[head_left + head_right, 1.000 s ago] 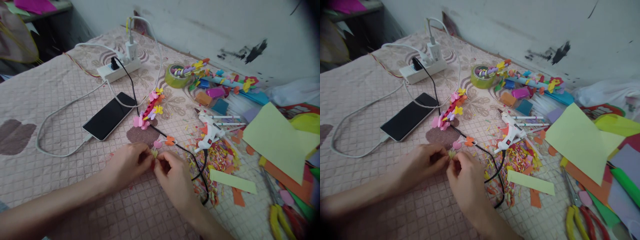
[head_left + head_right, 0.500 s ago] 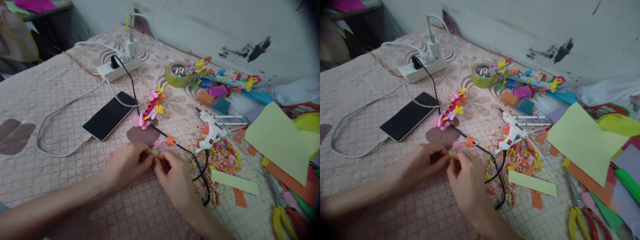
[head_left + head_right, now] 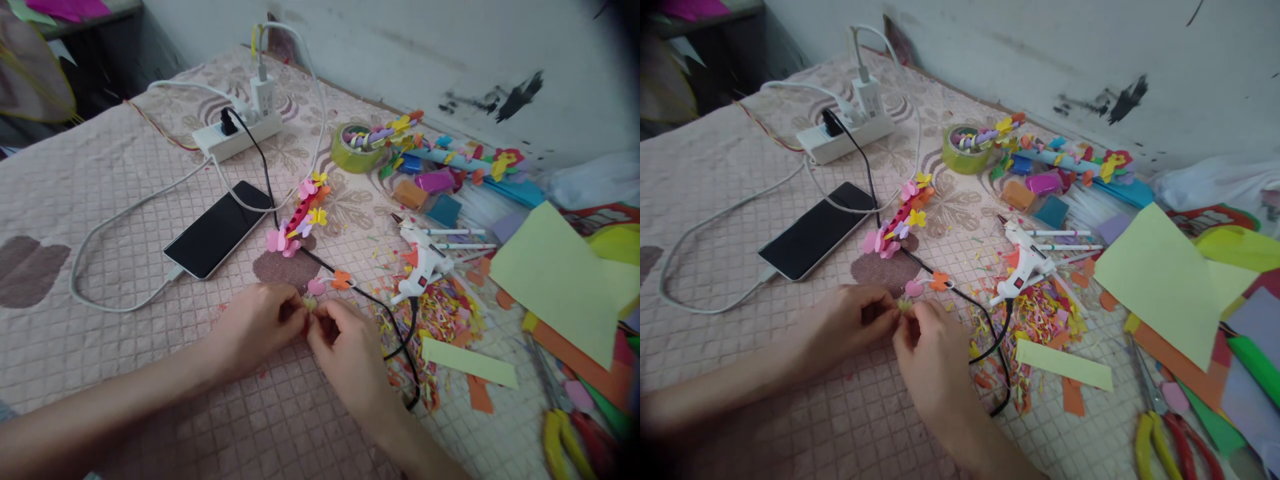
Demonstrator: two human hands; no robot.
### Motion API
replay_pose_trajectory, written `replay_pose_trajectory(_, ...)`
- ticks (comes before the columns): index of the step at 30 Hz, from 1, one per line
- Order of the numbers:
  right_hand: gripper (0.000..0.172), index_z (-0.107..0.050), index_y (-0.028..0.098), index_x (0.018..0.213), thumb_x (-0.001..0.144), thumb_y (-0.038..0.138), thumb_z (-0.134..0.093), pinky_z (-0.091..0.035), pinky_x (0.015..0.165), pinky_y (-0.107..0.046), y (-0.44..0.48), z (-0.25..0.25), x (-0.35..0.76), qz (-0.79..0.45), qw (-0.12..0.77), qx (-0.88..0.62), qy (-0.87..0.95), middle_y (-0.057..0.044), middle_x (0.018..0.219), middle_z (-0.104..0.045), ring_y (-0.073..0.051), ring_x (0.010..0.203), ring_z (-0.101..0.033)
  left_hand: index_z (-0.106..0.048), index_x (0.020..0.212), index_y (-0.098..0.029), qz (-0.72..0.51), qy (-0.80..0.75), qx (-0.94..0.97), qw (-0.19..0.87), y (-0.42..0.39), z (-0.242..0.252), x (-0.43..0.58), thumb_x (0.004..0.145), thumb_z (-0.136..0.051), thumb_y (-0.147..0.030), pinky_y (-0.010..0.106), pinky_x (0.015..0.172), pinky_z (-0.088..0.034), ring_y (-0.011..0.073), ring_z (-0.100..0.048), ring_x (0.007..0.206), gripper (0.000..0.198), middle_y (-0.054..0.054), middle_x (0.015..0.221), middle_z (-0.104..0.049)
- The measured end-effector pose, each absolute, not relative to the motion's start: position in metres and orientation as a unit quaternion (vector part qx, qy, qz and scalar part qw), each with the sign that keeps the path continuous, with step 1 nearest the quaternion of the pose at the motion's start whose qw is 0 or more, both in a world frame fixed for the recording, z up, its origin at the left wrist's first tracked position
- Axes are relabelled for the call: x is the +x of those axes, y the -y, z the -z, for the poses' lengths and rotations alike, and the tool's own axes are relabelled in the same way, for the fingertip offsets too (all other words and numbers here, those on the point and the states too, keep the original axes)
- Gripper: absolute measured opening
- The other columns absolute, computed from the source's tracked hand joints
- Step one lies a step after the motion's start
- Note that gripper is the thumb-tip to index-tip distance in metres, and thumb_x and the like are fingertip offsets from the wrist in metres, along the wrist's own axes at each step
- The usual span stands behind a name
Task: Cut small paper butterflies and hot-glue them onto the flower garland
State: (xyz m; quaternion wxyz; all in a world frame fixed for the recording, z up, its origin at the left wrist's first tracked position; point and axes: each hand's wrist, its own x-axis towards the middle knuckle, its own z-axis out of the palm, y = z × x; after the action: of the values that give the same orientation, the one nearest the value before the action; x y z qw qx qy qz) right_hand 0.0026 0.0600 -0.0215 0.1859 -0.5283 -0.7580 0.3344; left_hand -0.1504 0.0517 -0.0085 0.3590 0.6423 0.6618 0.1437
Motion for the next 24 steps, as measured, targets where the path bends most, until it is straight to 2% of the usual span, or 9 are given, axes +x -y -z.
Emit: replay_pose_trajectory(24,0.011,-0.054,0.017,0.068,0.074,0.008,-0.053,-0.039,0.06,-0.027,-0.0609,0.0214,0.0027,-0.324,0.177,-0.521,0.769,-0.002,0.07,-0.06,-0.015,0.064,-0.055,-0.062,0.066,-0.021,-0.153,-0.664,0.647,0.342,-0.0505,0.0166,-0.1519,0.074,-0.053,-0.025,0.023,0.047,-0.032,0.0106,-0.049,0.052,0.014,-0.001,0.061,-0.062)
